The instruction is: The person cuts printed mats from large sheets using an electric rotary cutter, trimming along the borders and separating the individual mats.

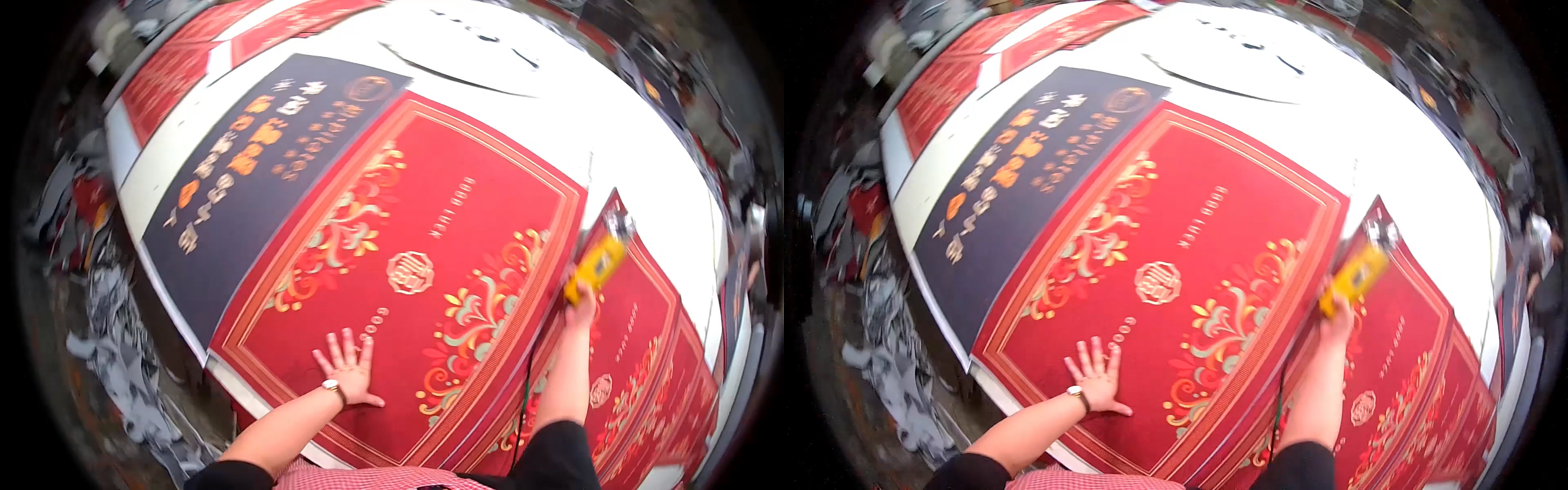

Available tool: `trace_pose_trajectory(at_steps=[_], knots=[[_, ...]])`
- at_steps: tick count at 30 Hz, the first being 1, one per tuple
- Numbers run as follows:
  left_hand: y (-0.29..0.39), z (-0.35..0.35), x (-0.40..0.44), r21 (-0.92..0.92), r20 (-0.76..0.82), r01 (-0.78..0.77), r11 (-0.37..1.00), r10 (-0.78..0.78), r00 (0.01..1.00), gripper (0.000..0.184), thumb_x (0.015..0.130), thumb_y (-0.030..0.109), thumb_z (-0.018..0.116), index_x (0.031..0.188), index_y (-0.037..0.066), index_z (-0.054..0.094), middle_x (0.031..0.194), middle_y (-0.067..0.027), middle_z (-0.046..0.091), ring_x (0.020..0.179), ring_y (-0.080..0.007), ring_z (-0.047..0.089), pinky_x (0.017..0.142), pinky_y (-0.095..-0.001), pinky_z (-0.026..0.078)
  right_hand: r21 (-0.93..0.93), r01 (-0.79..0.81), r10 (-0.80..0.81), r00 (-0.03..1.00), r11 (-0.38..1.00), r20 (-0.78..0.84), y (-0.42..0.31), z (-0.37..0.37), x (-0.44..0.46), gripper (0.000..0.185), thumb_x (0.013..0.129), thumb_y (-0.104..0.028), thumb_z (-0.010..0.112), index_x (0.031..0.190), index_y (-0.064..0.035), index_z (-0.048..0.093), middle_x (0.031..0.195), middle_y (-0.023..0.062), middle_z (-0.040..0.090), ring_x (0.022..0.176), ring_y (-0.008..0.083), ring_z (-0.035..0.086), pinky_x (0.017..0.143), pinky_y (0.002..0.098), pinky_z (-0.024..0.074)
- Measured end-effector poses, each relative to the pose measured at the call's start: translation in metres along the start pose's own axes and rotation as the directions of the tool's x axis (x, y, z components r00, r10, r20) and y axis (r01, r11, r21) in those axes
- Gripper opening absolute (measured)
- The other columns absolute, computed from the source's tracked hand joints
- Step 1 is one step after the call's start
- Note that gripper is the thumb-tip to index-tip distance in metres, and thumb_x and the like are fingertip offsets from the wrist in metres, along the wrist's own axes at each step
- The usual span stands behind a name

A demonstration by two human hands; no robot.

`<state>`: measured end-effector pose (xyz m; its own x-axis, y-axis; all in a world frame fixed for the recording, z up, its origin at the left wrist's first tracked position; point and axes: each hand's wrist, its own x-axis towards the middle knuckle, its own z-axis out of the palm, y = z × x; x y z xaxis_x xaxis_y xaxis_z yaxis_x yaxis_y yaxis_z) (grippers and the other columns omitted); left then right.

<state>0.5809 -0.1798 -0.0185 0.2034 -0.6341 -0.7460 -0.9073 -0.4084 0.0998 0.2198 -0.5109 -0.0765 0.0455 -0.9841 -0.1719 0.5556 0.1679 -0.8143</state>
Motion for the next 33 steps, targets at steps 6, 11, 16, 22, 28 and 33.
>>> trace_pose_trajectory(at_steps=[6,11,16,22,28,33], knots=[[-0.002,-0.010,-0.010,-0.070,-0.016,-0.022,0.997,0.021,1.000,0.139,0.047,0.064,0.078,0.146,0.019,-0.010,0.147,-0.0235,-0.021,0.131,-0.0508,-0.021,0.090,-0.0785,-0.002,-0.198,-0.281,0.287,0.958,0.939,0.002,0.019,0.034,-0.244,0.057,0.059,-0.015,0.059,0.112,0.0015,0.046,0.087,0.0146,0.058,0.077,0.0240,0.059,0.063,0.0306,0.0506],[-0.018,-0.008,-0.018,-0.184,-0.093,-0.167,0.969,0.152,0.984,0.134,0.053,0.058,0.079,0.145,0.018,-0.010,0.147,-0.0215,-0.023,0.131,-0.0481,-0.024,0.092,-0.0772,-0.004,-0.248,-0.440,0.438,0.897,0.863,-0.070,0.047,0.080,-0.397,0.051,0.058,-0.015,0.059,0.104,0.0055,0.052,0.088,0.0159,0.059,0.076,0.0259,0.060,0.066,0.0335,0.0519],[-0.093,0.034,-0.006,-0.648,-0.362,-0.599,0.471,0.501,0.786,0.096,0.071,0.037,0.074,0.143,0.008,0.017,0.140,-0.0181,0.038,0.132,-0.0313,0.034,0.108,-0.0521,0.021,-0.239,-0.477,0.504,0.861,0.846,0.069,0.040,0.181,-0.501,0.052,0.060,-0.007,0.059,0.109,0.0078,0.051,0.094,0.0181,0.061,0.083,0.0271,0.062,0.076,0.0363,0.0523],[-0.328,0.126,-0.157,-0.374,-0.202,-0.632,0.678,0.605,0.770,0.046,0.080,0.025,0.058,0.120,0.003,0.050,0.109,-0.0210,0.059,0.102,-0.0343,0.057,0.086,-0.0426,0.047,-0.324,-0.612,0.669,0.737,0.722,0.099,0.100,0.259,-0.588,0.058,0.064,-0.002,0.064,0.118,0.0080,0.045,0.095,0.0184,0.062,0.084,0.0276,0.062,0.078,0.0351,0.0521],[-0.601,0.264,-0.323,-0.337,0.117,0.165,0.927,-0.133,0.984,0.051,0.075,0.040,0.061,0.108,0.001,0.060,0.102,-0.0223,0.063,0.095,-0.0368,0.060,0.083,-0.0441,0.048,-0.594,-0.643,0.861,0.475,0.482,0.184,0.221,0.385,-0.606,0.053,0.063,0.001,0.058,0.114,0.0112,0.047,0.101,0.0225,0.062,0.091,0.0297,0.063,0.084,0.0411,0.0516],[-0.696,0.279,-0.354,-0.658,0.075,0.400,0.638,-0.473,0.878,0.054,0.071,0.039,0.065,0.105,-0.002,0.063,0.108,-0.0247,0.060,0.103,-0.0358,0.058,0.088,-0.0421,0.047,-0.786,-0.469,0.899,0.363,0.403,0.245,0.284,0.513,-0.615,0.044,0.061,-0.003,0.066,0.104,0.0043,0.058,0.093,0.0141,0.066,0.084,0.0221,0.064,0.077,0.0315,0.0506]])
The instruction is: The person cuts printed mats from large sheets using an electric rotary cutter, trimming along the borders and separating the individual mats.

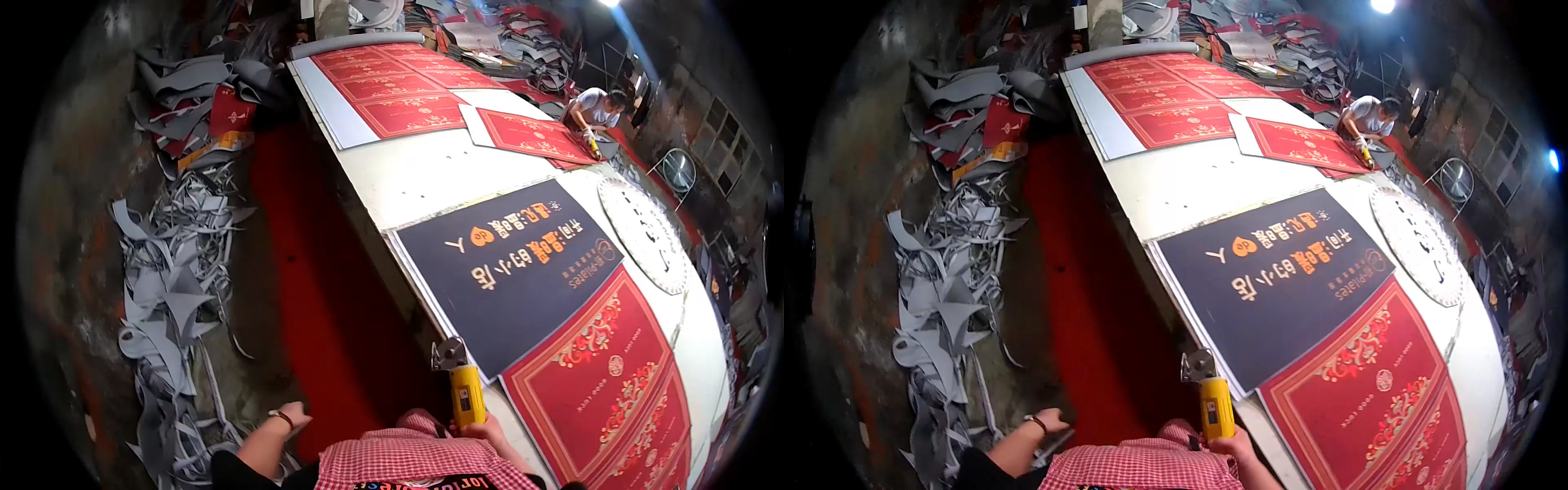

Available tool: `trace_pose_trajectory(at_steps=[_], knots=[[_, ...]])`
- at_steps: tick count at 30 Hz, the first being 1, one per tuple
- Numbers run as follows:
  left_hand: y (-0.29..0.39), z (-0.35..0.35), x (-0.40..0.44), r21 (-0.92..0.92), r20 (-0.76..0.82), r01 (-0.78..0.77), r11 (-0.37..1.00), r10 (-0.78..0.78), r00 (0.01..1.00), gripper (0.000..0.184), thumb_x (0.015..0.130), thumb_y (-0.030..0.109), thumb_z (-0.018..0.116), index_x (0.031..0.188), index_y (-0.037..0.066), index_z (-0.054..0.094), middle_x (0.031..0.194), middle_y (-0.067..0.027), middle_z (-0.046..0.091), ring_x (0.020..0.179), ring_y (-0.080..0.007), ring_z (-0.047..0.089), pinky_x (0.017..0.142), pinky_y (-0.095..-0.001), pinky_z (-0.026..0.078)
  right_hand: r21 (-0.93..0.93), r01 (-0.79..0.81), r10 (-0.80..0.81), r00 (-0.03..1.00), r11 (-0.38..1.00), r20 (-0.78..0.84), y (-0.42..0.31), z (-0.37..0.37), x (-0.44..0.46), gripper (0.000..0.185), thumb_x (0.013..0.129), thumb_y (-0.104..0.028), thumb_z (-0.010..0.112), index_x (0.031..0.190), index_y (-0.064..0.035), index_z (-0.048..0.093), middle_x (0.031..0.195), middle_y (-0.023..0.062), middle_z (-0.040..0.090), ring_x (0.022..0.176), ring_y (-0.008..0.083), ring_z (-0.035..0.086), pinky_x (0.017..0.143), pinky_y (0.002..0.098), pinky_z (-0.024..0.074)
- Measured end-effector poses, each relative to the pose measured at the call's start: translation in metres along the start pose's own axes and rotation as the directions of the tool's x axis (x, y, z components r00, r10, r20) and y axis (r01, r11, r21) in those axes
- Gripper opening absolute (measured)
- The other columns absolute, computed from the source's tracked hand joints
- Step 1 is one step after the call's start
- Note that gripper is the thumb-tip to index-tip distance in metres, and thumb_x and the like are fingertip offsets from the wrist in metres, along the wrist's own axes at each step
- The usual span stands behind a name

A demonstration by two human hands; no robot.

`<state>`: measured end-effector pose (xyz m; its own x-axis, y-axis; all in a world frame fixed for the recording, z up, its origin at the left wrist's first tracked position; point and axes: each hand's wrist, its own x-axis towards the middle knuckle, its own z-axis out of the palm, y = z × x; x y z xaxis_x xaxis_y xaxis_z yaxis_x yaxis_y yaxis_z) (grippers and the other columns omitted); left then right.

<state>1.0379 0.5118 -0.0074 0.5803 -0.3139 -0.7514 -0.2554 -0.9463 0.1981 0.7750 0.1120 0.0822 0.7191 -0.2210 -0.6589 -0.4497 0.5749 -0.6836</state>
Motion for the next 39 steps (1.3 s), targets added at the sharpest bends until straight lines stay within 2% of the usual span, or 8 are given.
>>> trace_pose_trajectory(at_steps=[2,7,14,17,23,30,34,39], knots=[[-0.002,-0.007,0.033,-0.214,-0.166,-0.165,0.963,0.131,0.977,0.066,0.073,0.040,0.066,0.122,0.000,0.051,0.118,-0.0240,0.056,0.111,-0.0347,0.054,0.094,-0.0401,0.043,-0.158,0.002,-0.003,1.000,0.987,-0.007,-0.021,0.028,0.036,0.047,0.063,0.000,0.063,0.109,0.0035,0.056,0.096,0.0130,0.065,0.086,0.0217,0.064,0.078,0.0324,0.0510],[0.022,-0.091,0.069,-0.721,-0.056,-0.169,0.672,0.187,0.981,0.054,0.082,0.021,0.067,0.127,0.000,0.046,0.118,-0.0171,0.056,0.110,-0.0227,0.054,0.091,-0.0337,0.045,-0.268,0.032,-0.016,0.998,0.963,0.059,-0.069,0.076,0.153,0.041,0.061,-0.005,0.071,0.100,0.0010,0.058,0.088,0.0063,0.063,0.081,0.0166,0.058,0.076,0.0285,0.0457],[-0.145,-0.146,0.113,-0.843,-0.345,-0.074,0.533,-0.431,0.834,0.040,0.076,0.017,0.069,0.109,-0.001,0.056,0.098,-0.0142,0.063,0.091,-0.0234,0.061,0.078,-0.0360,0.050,-0.464,0.156,-0.103,0.985,0.872,0.136,-0.187,0.164,0.295,0.044,0.064,-0.010,0.071,0.103,0.0028,0.057,0.089,0.0069,0.062,0.082,0.0179,0.059,0.076,0.0296,0.0469],[-0.192,-0.138,0.112,-0.764,-0.343,0.239,0.599,-0.691,0.637,0.031,0.073,0.014,0.069,0.100,0.001,0.060,0.086,-0.0130,0.063,0.083,-0.0252,0.061,0.072,-0.0386,0.050,-0.379,0.085,0.000,0.976,0.922,0.219,-0.249,0.198,0.335,0.041,0.063,-0.011,0.071,0.100,0.0014,0.058,0.087,0.0078,0.062,0.078,0.0173,0.060,0.072,0.0289,0.0479],[-0.230,-0.155,0.188,-0.619,-0.060,0.485,0.617,-0.654,0.754,0.024,0.075,0.016,0.066,0.093,0.002,0.060,0.081,-0.0129,0.061,0.077,-0.0247,0.059,0.069,-0.0372,0.049,-0.325,0.108,-0.054,0.984,0.939,0.171,-0.318,0.251,0.460,0.029,0.062,-0.012,0.071,0.087,-0.0008,0.061,0.070,0.0058,0.061,0.056,0.0145,0.056,0.052,0.0261,0.0446],[-0.289,-0.270,0.386,-0.504,-0.371,0.135,0.853,-0.356,0.858,0.019,0.077,0.019,0.063,0.086,0.002,0.060,0.075,-0.0127,0.059,0.070,-0.0241,0.057,0.066,-0.0356,0.048,-0.152,-0.043,0.031,0.996,0.987,-0.081,-0.390,0.307,0.592,0.035,0.063,-0.007,0.061,0.092,0.0126,0.057,0.078,0.0201,0.062,0.070,0.0306,0.063,0.066,0.0371,0.0519],[-0.234,-0.508,0.425,-0.756,-0.563,-0.295,0.585,-0.351,0.748,0.028,0.082,0.013,0.063,0.107,0.003,0.054,0.087,-0.0043,0.058,0.080,-0.0144,0.054,0.075,-0.0299,0.047,-0.140,-0.085,0.062,0.984,0.987,-0.164,-0.418,0.308,0.651,0.023,0.064,-0.009,0.066,0.080,0.0076,0.063,0.071,0.0154,0.064,0.062,0.0248,0.063,0.056,0.0348,0.0499],[-0.182,-0.666,0.472,-0.765,-0.569,-0.389,0.514,-0.255,0.782,0.033,0.083,0.006,0.062,0.115,0.002,0.052,0.103,-0.0065,0.058,0.091,-0.0144,0.057,0.082,-0.0262,0.047,-0.093,-0.102,0.067,0.944,0.990,-0.323,-0.459,0.303,0.715,0.026,0.064,-0.008,0.072,0.083,0.0073,0.060,0.072,0.0146,0.063,0.061,0.0249,0.064,0.052,0.0317,0.0503]])
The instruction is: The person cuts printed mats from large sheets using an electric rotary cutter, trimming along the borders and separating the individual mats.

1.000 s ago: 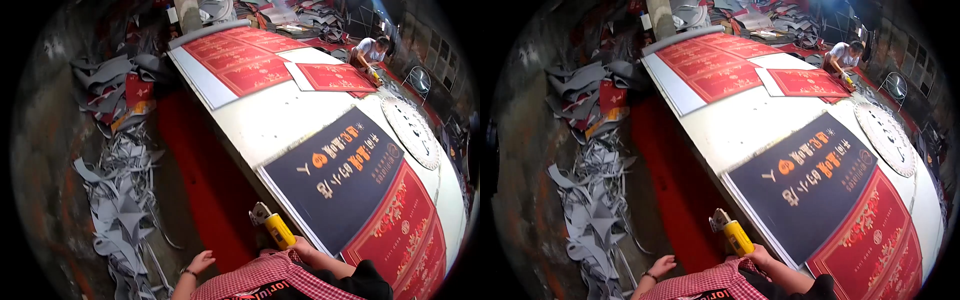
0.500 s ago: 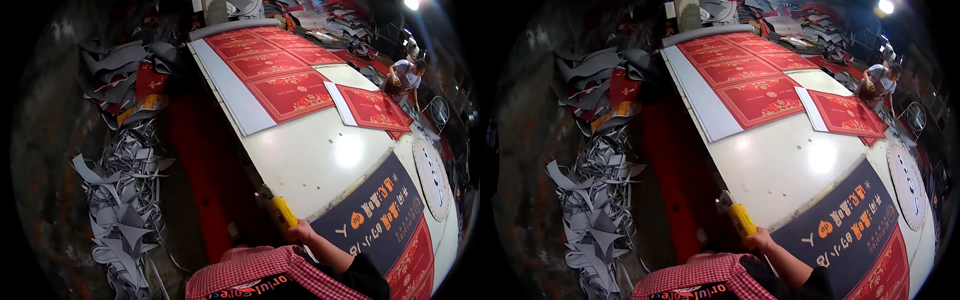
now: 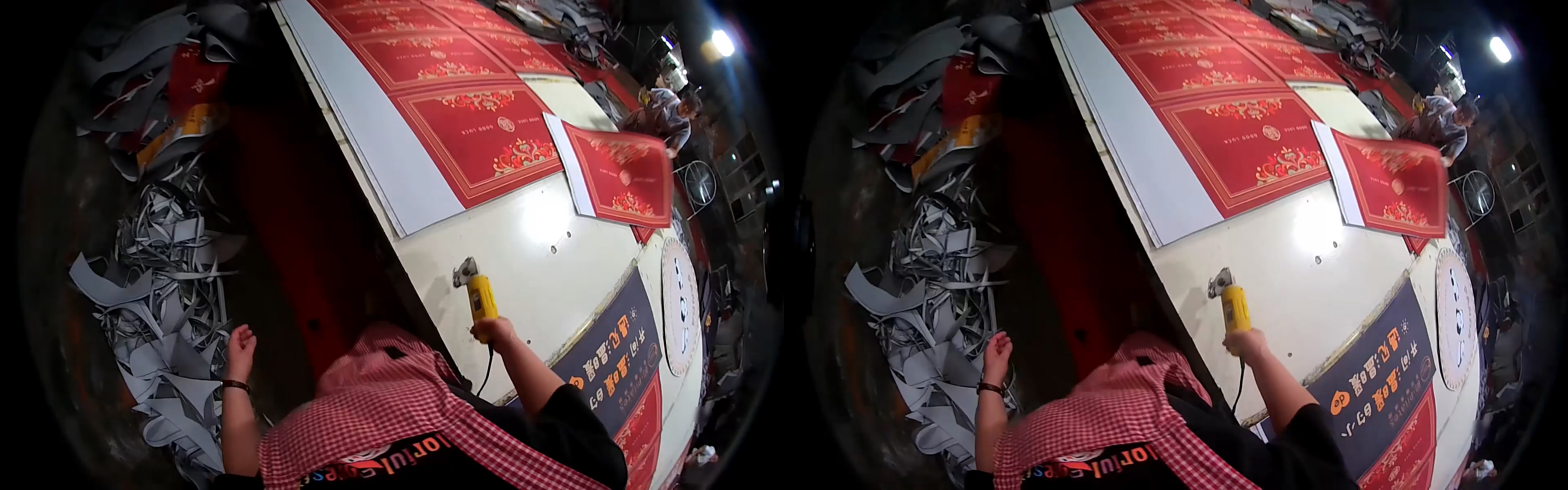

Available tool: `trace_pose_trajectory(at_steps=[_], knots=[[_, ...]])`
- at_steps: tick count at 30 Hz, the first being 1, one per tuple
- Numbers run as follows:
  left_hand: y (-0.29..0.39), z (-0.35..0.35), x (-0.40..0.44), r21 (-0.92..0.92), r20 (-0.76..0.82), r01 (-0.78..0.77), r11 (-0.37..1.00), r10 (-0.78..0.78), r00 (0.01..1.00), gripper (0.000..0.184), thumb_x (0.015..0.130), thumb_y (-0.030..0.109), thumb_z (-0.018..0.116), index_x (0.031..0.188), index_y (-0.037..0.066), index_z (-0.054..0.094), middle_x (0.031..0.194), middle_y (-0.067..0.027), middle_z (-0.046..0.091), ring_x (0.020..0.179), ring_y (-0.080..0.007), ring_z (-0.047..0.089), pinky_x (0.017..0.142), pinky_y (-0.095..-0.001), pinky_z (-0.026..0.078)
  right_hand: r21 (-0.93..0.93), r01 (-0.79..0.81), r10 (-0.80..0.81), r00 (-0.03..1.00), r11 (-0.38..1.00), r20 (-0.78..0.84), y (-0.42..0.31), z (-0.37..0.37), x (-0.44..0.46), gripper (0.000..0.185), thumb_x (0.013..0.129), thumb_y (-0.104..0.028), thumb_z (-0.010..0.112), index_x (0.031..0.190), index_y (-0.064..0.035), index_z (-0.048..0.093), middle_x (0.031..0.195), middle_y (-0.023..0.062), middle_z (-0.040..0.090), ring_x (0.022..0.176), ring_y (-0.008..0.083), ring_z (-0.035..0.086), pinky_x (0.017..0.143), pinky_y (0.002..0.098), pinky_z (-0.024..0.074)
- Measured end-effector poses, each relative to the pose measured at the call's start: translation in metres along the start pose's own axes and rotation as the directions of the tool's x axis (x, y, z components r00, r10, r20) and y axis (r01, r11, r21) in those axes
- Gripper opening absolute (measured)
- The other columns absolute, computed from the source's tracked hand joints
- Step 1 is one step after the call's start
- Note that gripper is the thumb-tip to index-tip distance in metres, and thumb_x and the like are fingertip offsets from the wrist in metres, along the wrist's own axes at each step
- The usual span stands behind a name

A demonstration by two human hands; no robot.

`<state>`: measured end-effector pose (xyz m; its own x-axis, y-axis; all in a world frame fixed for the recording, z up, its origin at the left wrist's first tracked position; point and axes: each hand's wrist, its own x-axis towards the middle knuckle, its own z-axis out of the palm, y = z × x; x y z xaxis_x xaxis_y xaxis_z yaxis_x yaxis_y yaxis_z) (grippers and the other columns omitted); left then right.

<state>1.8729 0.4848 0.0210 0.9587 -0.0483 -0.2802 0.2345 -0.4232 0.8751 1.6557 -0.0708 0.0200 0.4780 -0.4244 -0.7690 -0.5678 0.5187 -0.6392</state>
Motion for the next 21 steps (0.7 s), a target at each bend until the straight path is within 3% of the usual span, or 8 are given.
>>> trace_pose_trajectory(at_steps=[2,7,11,13,14,16,17,21], knots=[[0.007,0.009,0.019,0.013,0.014,0.018,1.000,-0.018,1.000,0.034,0.083,0.007,0.063,0.115,0.003,0.052,0.100,-0.0059,0.059,0.090,-0.0141,0.056,0.082,-0.0263,0.047,0.036,-0.033,0.032,0.999,0.999,0.013,-0.022,-0.006,0.030,0.024,0.066,-0.005,0.070,0.084,0.0070,0.059,0.071,0.0134,0.062,0.057,0.0226,0.061,0.050,0.0313,0.0495],[-0.062,-0.003,0.035,0.213,0.222,0.332,0.919,-0.376,0.899,0.040,0.078,0.016,0.070,0.112,0.003,0.053,0.096,-0.0041,0.060,0.091,-0.0149,0.056,0.081,-0.0309,0.047,-0.399,0.097,-0.174,0.972,0.912,-0.160,-0.065,-0.031,0.102,0.041,0.055,-0.002,0.072,0.092,0.0013,0.056,0.072,0.0066,0.058,0.058,0.0162,0.057,0.054,0.0300,0.0478],[-0.126,-0.020,0.050,0.709,0.243,0.299,0.639,-0.619,0.747,0.036,0.076,0.015,0.070,0.107,0.002,0.056,0.097,-0.0073,0.060,0.091,-0.0171,0.057,0.079,-0.0332,0.048,-0.561,0.028,-0.150,0.973,0.827,-0.173,-0.116,-0.032,0.101,0.046,0.054,-0.002,0.070,0.097,0.0010,0.055,0.073,0.0059,0.058,0.061,0.0147,0.056,0.053,0.0291,0.0475],[-0.085,-0.012,0.072,0.652,0.178,0.365,0.665,-0.602,0.779,0.035,0.077,0.013,0.068,0.108,0.000,0.056,0.100,-0.0090,0.061,0.092,-0.0176,0.058,0.079,-0.0333,0.049,-0.629,0.049,-0.203,0.964,0.776,-0.175,-0.110,-0.046,0.120,0.048,0.054,-0.003,0.070,0.100,0.0013,0.056,0.074,0.0070,0.059,0.062,0.0154,0.057,0.054,0.0296,0.0481],[-0.093,-0.024,0.097,0.449,0.374,0.331,0.830,-0.512,0.773,0.037,0.078,0.012,0.067,0.112,0.000,0.055,0.104,-0.0104,0.061,0.094,-0.0183,0.058,0.080,-0.0331,0.048,-0.692,0.086,-0.270,0.949,0.716,-0.162,-0.107,-0.049,0.126,0.051,0.053,-0.004,0.070,0.102,0.0015,0.056,0.076,0.0080,0.061,0.062,0.0161,0.058,0.055,0.0301,0.0488],[-0.015,0.018,0.119,0.314,0.212,0.398,0.862,-0.472,0.856,0.037,0.079,0.011,0.065,0.114,0.002,0.054,0.102,-0.0112,0.061,0.092,-0.0187,0.059,0.080,-0.0323,0.048,-0.726,0.036,-0.237,0.955,0.687,-0.177,-0.130,-0.037,0.114,0.052,0.054,-0.010,0.070,0.104,-0.0002,0.057,0.084,0.0122,0.063,0.075,0.0232,0.060,0.068,0.0327,0.0489],[-0.015,0.026,0.141,0.392,0.236,0.280,0.876,-0.390,0.890,0.037,0.082,0.012,0.064,0.115,0.002,0.053,0.099,-0.0103,0.062,0.090,-0.0187,0.059,0.081,-0.0317,0.048,-0.754,0.006,-0.227,0.955,0.657,-0.190,-0.140,-0.032,0.110,0.054,0.055,-0.015,0.070,0.105,-0.0018,0.059,0.092,0.0165,0.065,0.088,0.0303,0.063,0.080,0.0353,0.0489],[0.061,0.087,0.198,0.331,0.355,0.160,0.930,-0.280,0.892,0.035,0.083,0.009,0.063,0.116,0.003,0.052,0.101,-0.0095,0.062,0.094,-0.0165,0.059,0.083,-0.0292,0.047,-0.809,0.126,-0.339,0.936,0.575,-0.095,-0.149,-0.034,0.115,0.054,0.057,-0.015,0.068,0.109,-0.0038,0.057,0.091,0.0170,0.065,0.087,0.0328,0.062,0.079,0.0371,0.0490]])
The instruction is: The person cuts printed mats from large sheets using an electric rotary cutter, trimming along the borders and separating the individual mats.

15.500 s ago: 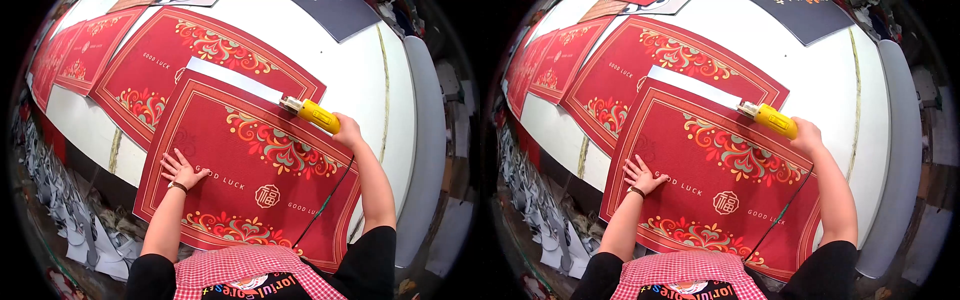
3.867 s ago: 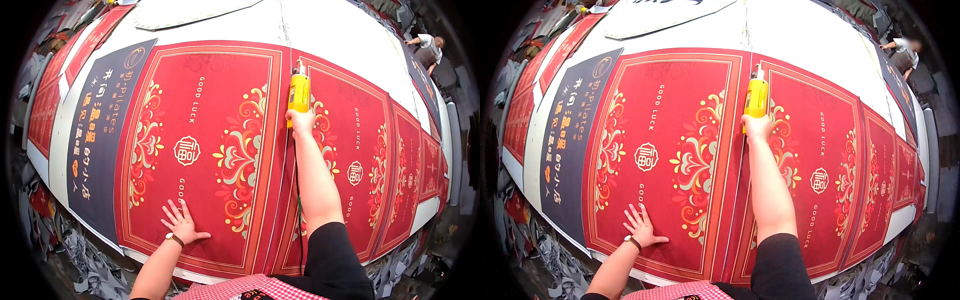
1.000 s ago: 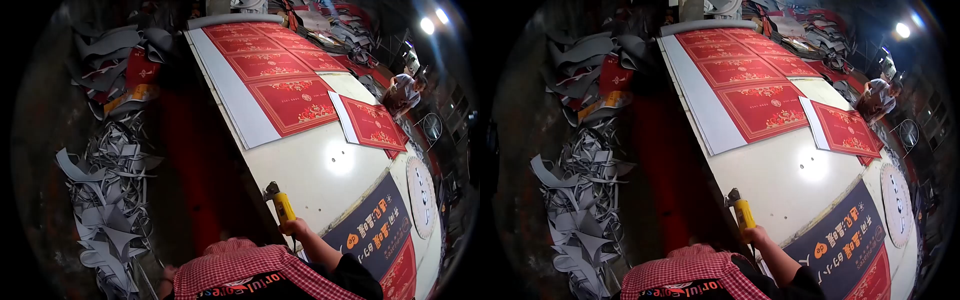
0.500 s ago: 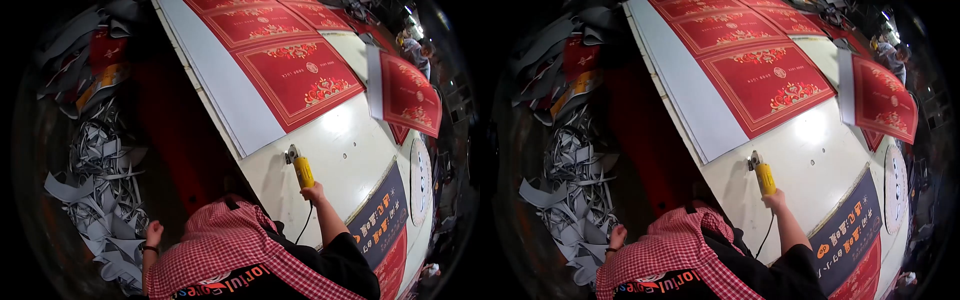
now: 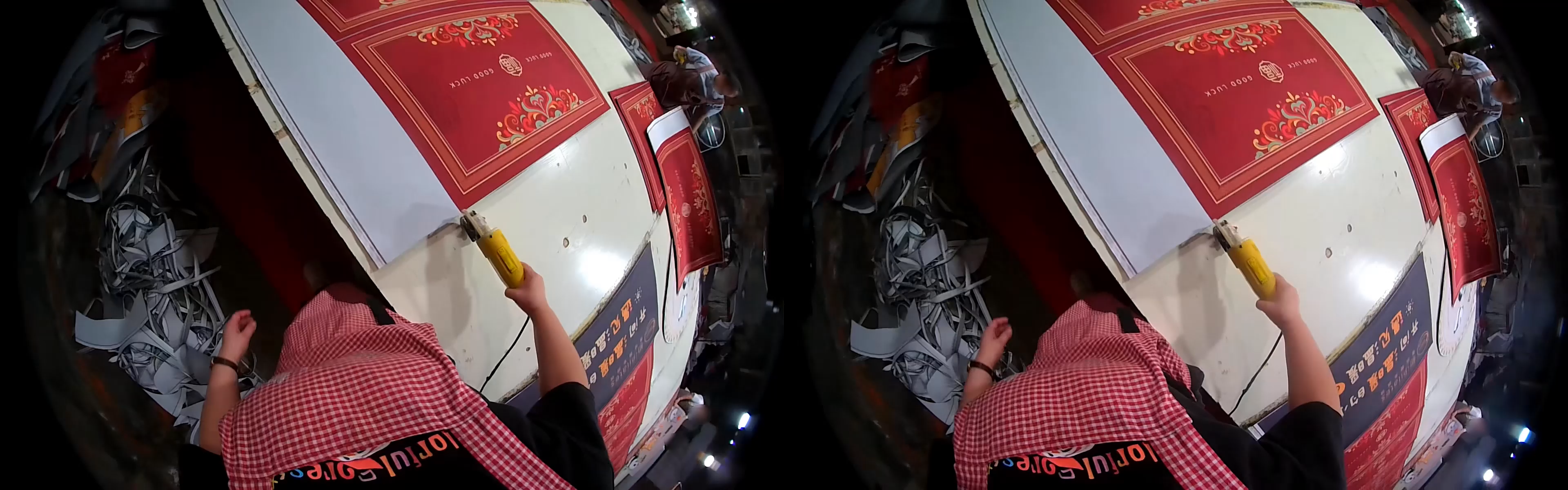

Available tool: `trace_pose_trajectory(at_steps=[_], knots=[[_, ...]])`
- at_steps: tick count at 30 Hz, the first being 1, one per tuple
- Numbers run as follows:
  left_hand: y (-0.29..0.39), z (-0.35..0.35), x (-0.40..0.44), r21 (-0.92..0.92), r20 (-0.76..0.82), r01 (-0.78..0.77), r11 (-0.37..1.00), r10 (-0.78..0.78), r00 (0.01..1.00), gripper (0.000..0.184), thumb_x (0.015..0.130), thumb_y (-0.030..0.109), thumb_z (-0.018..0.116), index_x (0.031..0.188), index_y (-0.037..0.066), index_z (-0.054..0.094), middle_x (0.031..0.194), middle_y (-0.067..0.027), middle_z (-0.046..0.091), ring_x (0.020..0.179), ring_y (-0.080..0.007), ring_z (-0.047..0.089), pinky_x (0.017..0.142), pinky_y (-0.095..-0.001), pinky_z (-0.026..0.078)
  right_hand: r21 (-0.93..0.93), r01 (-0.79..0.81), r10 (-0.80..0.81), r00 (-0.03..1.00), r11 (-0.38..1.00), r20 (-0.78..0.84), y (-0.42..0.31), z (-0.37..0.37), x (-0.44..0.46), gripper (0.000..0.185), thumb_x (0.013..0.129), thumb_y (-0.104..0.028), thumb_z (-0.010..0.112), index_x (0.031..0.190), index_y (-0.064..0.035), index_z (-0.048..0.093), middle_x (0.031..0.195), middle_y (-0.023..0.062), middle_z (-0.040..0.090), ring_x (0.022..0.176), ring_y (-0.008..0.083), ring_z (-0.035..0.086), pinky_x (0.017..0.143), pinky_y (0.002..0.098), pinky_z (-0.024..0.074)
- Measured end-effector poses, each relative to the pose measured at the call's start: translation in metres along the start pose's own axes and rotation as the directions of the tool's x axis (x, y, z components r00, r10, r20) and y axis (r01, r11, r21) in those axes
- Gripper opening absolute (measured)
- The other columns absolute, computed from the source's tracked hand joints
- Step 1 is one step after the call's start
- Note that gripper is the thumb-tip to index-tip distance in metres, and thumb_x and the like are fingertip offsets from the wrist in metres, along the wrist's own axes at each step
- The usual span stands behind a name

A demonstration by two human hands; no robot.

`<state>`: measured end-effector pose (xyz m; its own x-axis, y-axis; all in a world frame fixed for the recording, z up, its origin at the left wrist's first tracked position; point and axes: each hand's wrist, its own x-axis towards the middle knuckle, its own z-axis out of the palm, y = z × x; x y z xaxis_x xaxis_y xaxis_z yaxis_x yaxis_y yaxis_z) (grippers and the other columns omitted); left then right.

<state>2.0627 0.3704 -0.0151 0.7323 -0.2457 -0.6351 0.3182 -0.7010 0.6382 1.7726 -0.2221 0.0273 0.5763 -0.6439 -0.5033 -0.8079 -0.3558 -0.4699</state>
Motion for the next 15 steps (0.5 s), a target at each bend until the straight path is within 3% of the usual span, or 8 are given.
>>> trace_pose_trajectory(at_steps=[5,13,15], knots=[[0.067,0.022,0.019,0.019,0.089,-0.020,1.000,0.018,0.996,0.037,0.082,0.009,0.064,0.116,0.003,0.052,0.106,-0.0124,0.061,0.097,-0.0201,0.060,0.084,-0.0309,0.048,-0.067,-0.018,0.019,1.000,0.998,0.019,-0.012,-0.004,0.009,0.056,0.057,-0.015,0.067,0.111,-0.0052,0.056,0.092,0.0175,0.064,0.087,0.0338,0.062,0.078,0.0380,0.0488],[0.047,0.021,0.011,0.231,0.165,0.108,0.967,-0.148,0.975,0.039,0.082,0.012,0.064,0.118,0.002,0.051,0.111,-0.0162,0.060,0.100,-0.0246,0.059,0.085,-0.0344,0.048,-0.033,0.007,-0.005,0.998,0.999,0.065,-0.028,-0.005,0.034,0.057,0.058,-0.014,0.067,0.112,-0.0051,0.056,0.093,0.0175,0.065,0.088,0.0335,0.062,0.079,0.0384,0.0486],[0.044,0.016,0.010,0.232,0.153,0.118,0.966,-0.156,0.976,0.040,0.082,0.013,0.064,0.118,0.002,0.051,0.111,-0.0167,0.060,0.100,-0.0253,0.059,0.085,-0.0351,0.048,-0.035,-0.006,0.008,0.999,0.999,0.046,-0.037,-0.005,0.041,0.058,0.055,-0.011,0.066,0.112,0.0010,0.056,0.091,0.0158,0.065,0.085,0.0277,0.063,0.079,0.0326,0.0489]])
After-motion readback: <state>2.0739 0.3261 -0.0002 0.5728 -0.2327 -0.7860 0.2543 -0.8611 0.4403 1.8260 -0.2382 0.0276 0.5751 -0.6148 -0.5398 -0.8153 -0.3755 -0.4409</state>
